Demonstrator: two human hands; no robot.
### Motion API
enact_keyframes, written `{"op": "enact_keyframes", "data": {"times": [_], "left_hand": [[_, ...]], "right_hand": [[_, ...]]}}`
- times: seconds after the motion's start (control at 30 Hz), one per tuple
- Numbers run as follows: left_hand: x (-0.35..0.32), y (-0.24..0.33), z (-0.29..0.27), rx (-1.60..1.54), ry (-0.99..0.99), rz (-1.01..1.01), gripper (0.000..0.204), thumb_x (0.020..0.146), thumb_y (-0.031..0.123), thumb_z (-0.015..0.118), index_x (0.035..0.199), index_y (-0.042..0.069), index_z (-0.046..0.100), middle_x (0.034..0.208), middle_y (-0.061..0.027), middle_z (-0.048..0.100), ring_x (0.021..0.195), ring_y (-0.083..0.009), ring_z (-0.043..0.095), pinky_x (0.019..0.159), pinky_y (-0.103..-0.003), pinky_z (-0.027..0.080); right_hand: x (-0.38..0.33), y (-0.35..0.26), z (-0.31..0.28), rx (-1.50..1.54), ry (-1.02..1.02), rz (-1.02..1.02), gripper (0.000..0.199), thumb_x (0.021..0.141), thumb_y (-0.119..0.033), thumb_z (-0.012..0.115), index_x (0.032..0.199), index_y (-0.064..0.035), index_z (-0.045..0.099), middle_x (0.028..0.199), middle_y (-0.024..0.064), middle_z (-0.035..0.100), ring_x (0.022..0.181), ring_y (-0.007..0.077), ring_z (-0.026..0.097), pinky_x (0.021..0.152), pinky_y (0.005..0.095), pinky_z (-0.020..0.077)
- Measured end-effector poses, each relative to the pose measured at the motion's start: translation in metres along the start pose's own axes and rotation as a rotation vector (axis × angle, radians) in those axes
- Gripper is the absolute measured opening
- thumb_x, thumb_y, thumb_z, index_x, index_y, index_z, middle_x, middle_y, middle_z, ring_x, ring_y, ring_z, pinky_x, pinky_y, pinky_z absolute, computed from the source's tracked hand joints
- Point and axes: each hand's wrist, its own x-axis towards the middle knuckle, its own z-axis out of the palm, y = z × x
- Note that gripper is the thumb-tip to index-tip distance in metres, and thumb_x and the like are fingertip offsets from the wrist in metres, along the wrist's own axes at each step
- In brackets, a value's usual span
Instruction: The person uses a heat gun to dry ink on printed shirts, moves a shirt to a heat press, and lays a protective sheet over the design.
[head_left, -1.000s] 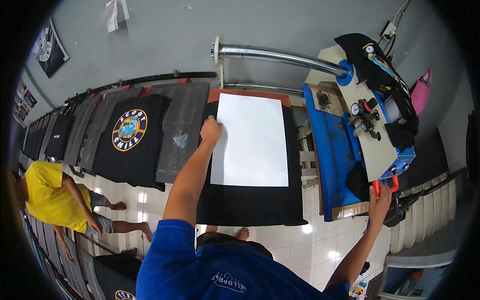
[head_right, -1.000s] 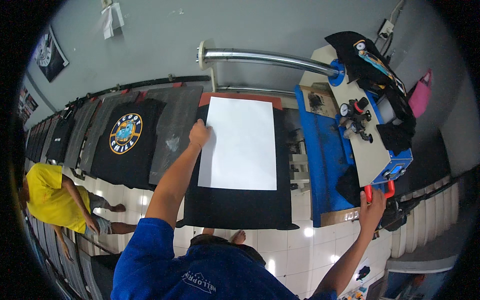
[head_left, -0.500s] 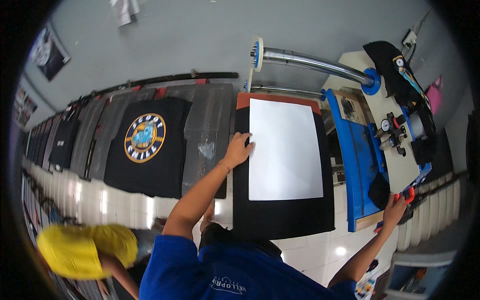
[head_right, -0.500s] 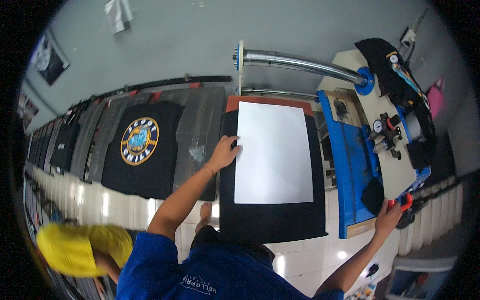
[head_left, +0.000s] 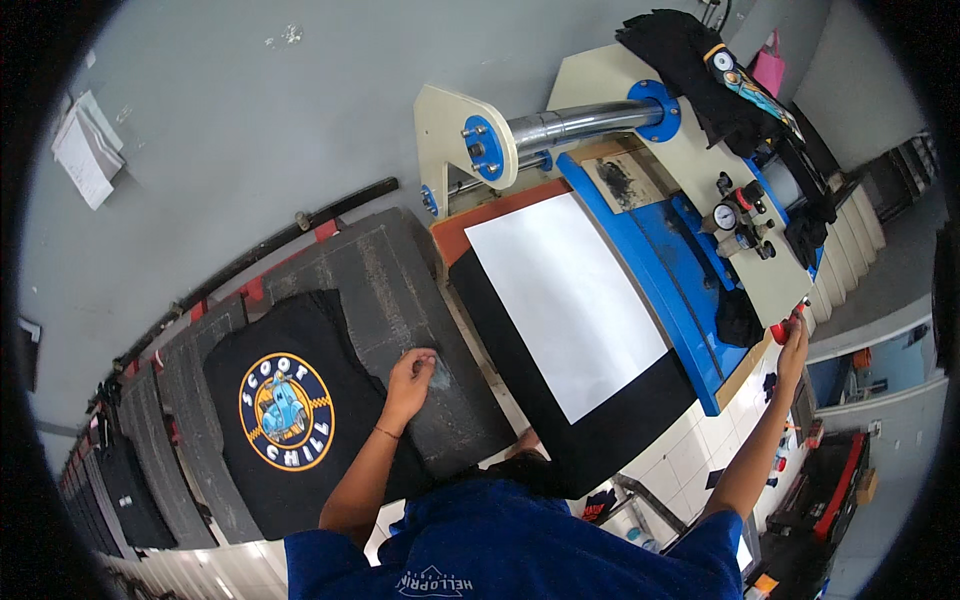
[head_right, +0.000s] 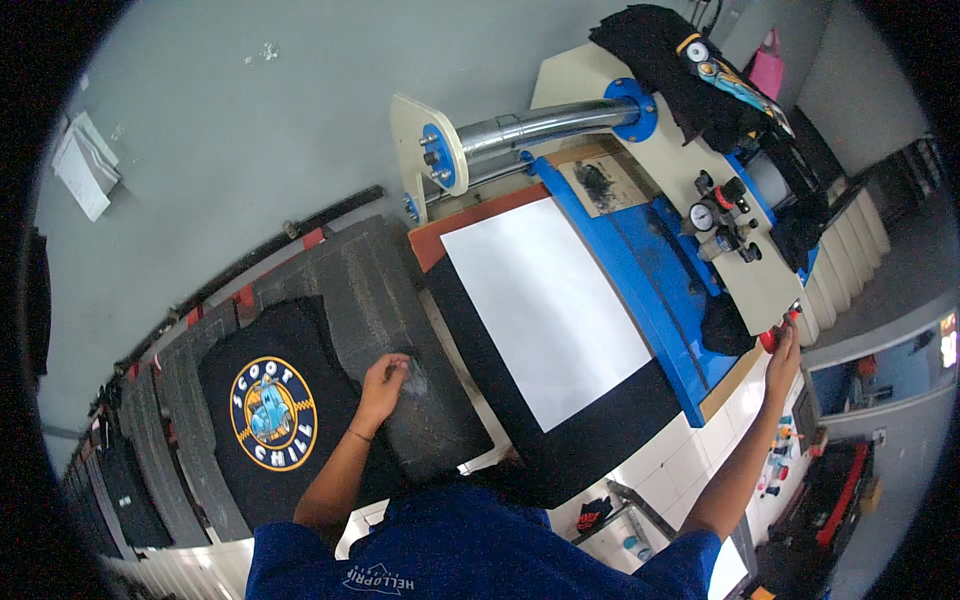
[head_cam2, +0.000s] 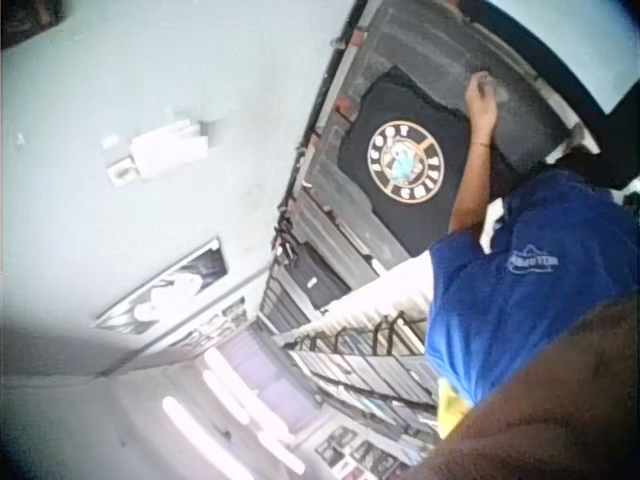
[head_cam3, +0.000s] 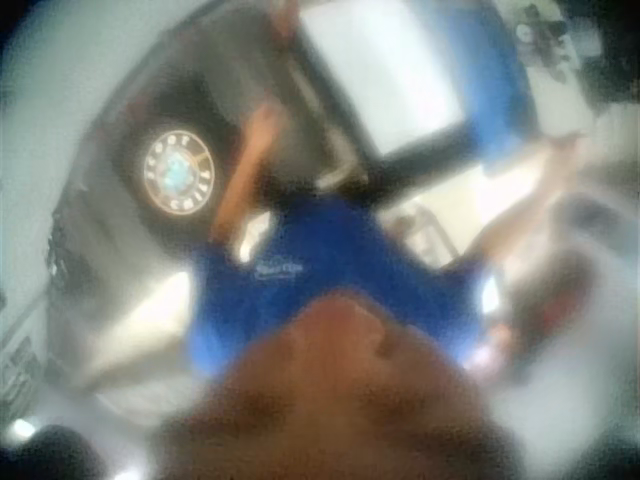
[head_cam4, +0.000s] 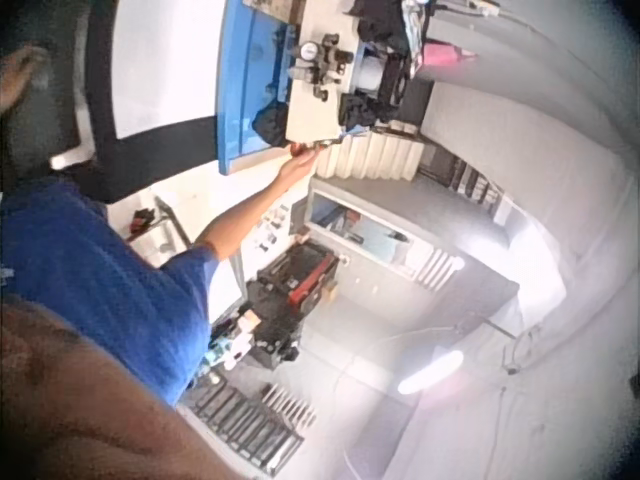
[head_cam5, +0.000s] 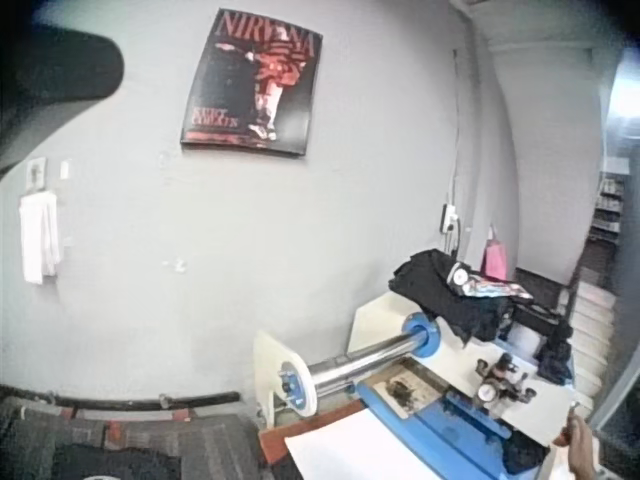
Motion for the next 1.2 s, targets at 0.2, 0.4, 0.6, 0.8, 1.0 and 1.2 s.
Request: {"op": "enact_keyframes", "data": {"times": [0.2, 0.4, 0.6, 0.8, 1.0, 1.2], "left_hand": [[0.007, 0.007, -0.034, 0.05, 0.034, -0.062, 0.016, 0.093, 0.011, 0.058, 0.102, -0.001, 0.064, 0.086, -0.0071, 0.064, 0.073, -0.0118, 0.056, 0.067, -0.026, 0.046], [0.009, -0.001, -0.024, -0.068, 0.085, -0.091, 0.016, 0.093, 0.011, 0.058, 0.1, -0.001, 0.065, 0.083, -0.0067, 0.064, 0.07, -0.0114, 0.056, 0.066, -0.027, 0.046], [0.001, 0.016, -0.031, -0.082, 0.172, -0.143, 0.016, 0.093, 0.011, 0.058, 0.099, -0.002, 0.066, 0.077, -0.0059, 0.064, 0.07, -0.0099, 0.055, 0.065, -0.027, 0.046], [0.019, 0.036, -0.031, -0.072, 0.137, -0.144, 0.016, 0.094, 0.011, 0.057, 0.097, -0.002, 0.066, 0.076, -0.0066, 0.064, 0.069, -0.0099, 0.056, 0.065, -0.026, 0.046], [0.032, 0.057, -0.037, -0.123, 0.169, -0.12, 0.017, 0.094, 0.011, 0.057, 0.098, -0.003, 0.065, 0.075, -0.0072, 0.062, 0.067, -0.0109, 0.055, 0.063, -0.027, 0.045], [0.04, 0.056, -0.033, -0.157, 0.121, -0.112, 0.018, 0.095, 0.012, 0.057, 0.098, -0.004, 0.064, 0.075, -0.0074, 0.061, 0.064, -0.0107, 0.051, 0.06, -0.027, 0.043]], "right_hand": [[0.026, -0.003, -0.001, 0.141, 0.003, 0.114, 0.045, 0.101, -0.022, 0.039, 0.139, -0.0001, 0.044, 0.106, 0.008, 0.061, 0.087, 0.0137, 0.056, 0.076, 0.0274, 0.0439], [0.047, 0.04, -0.041, 0.146, -0.072, 0.154, 0.056, 0.083, -0.005, 0.04, 0.138, 0.0051, 0.043, 0.128, 0.0178, 0.054, 0.11, 0.0233, 0.055, 0.097, 0.032, 0.0399], [0.034, 0.003, -0.022, 0.133, 0.088, 0.205, 0.041, 0.091, -0.015, 0.048, 0.127, 0.005, 0.049, 0.124, 0.0189, 0.054, 0.112, 0.0275, 0.053, 0.099, 0.0373, 0.0393], [0.025, -0.04, -0.046, -0.129, -0.032, 0.105, 0.041, 0.09, -0.018, 0.055, 0.121, 0.0085, 0.053, 0.123, 0.0198, 0.056, 0.113, 0.028, 0.053, 0.099, 0.0388, 0.0393], [0.03, -0.068, -0.027, -0.097, 0.021, 0.159, 0.041, 0.09, -0.017, 0.055, 0.122, 0.0084, 0.053, 0.124, 0.0197, 0.056, 0.113, 0.0279, 0.053, 0.099, 0.0387, 0.0395], [0.035, -0.095, -0.02, -0.138, 0.026, 0.177, 0.041, 0.09, -0.016, 0.054, 0.123, 0.0082, 0.053, 0.124, 0.0196, 0.056, 0.113, 0.0278, 0.054, 0.099, 0.0386, 0.0398]]}}
